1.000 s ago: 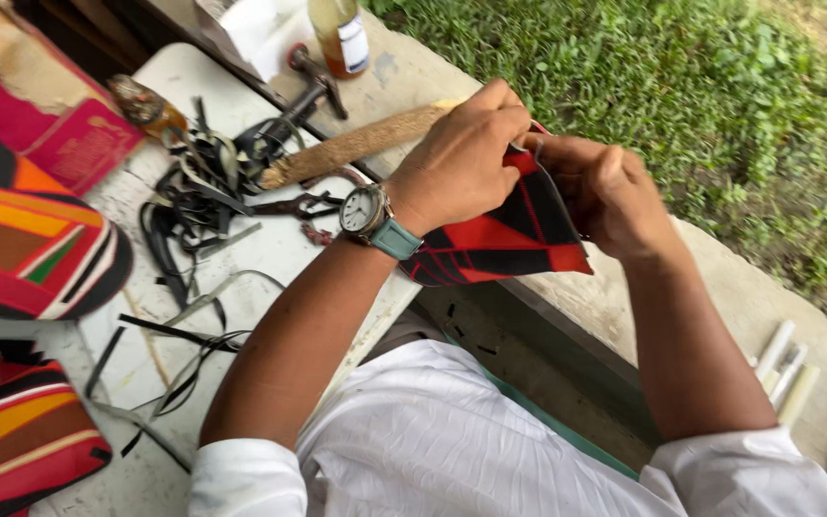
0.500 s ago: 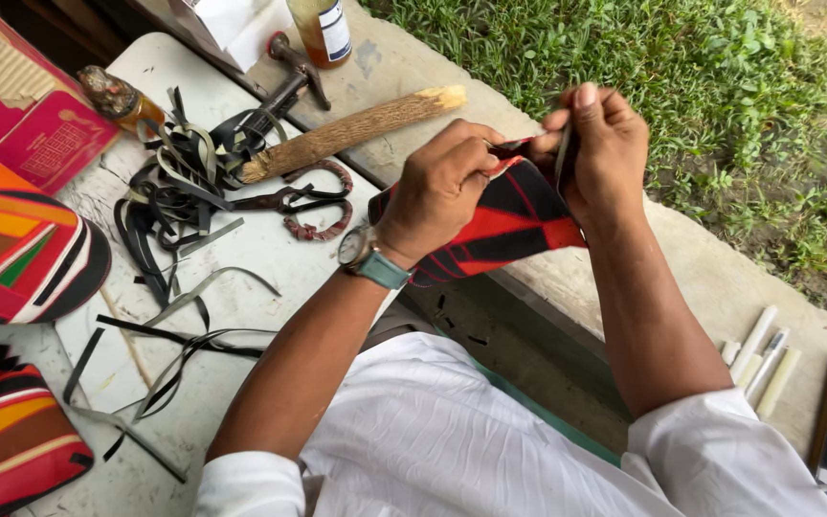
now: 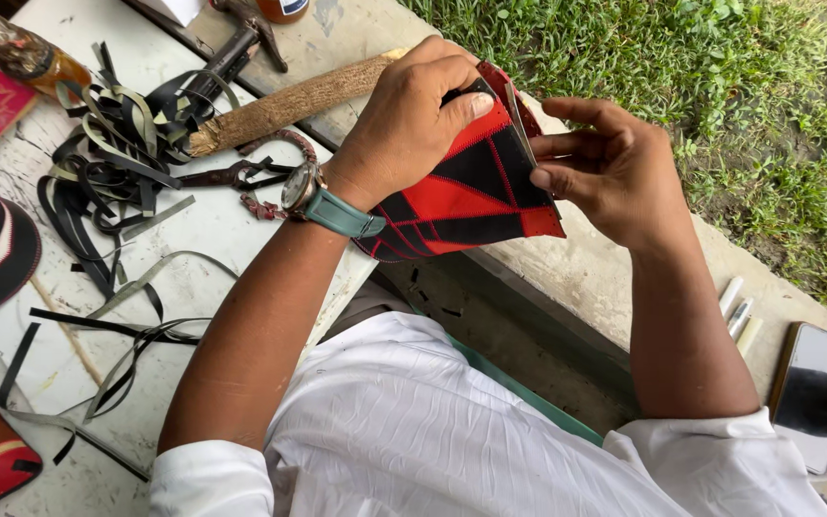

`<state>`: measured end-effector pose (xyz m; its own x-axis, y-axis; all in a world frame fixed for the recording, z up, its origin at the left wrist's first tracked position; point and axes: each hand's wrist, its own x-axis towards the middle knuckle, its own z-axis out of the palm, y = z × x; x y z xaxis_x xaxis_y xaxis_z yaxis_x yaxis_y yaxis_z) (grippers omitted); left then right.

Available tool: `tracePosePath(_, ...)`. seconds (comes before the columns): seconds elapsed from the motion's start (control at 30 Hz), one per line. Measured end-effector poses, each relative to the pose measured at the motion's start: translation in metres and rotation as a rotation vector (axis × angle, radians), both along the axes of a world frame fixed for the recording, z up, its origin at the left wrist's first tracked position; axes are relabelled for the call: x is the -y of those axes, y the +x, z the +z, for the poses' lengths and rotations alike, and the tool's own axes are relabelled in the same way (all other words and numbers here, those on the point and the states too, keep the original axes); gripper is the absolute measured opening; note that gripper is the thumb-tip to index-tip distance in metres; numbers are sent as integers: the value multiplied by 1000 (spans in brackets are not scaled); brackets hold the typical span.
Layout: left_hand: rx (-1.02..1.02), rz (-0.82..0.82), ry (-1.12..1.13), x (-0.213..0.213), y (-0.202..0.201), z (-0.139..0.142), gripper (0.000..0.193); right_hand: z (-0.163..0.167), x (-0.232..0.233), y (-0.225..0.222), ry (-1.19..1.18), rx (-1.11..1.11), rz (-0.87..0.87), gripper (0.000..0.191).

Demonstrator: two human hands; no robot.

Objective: The person works on a colorful patchwork leather bag at an outdoor workbench. They turn the bag inside out, press and shape its seams, pull the edges into form, and work the opening and lining by hand to finish the bag's shape.

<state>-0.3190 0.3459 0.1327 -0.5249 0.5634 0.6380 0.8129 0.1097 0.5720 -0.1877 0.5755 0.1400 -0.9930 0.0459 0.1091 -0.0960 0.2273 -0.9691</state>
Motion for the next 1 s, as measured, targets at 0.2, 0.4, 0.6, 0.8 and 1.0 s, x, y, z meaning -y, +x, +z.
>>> tracePosePath(0.2,22,-32,8,-1,-4,-2,18,-15,-5,-4,-237,65,19,47)
tracePosePath(0.4,33,-28,-7,-1,-4,0,22,-18,-6,-5,-369,33,72,48)
tracePosePath(0.6,24,-34,-5,-4,0,-3,22,-20,0,-8,-295,-18,-11,46)
tracePosePath(0.8,55,-59,14,-6,0,-5,19,-31,3,-15,-247,-65,-61,39)
tracePosePath(1.0,28,-22,-29,-9,-3,-5,23,-26,-4,-18,-250,-8,22,40)
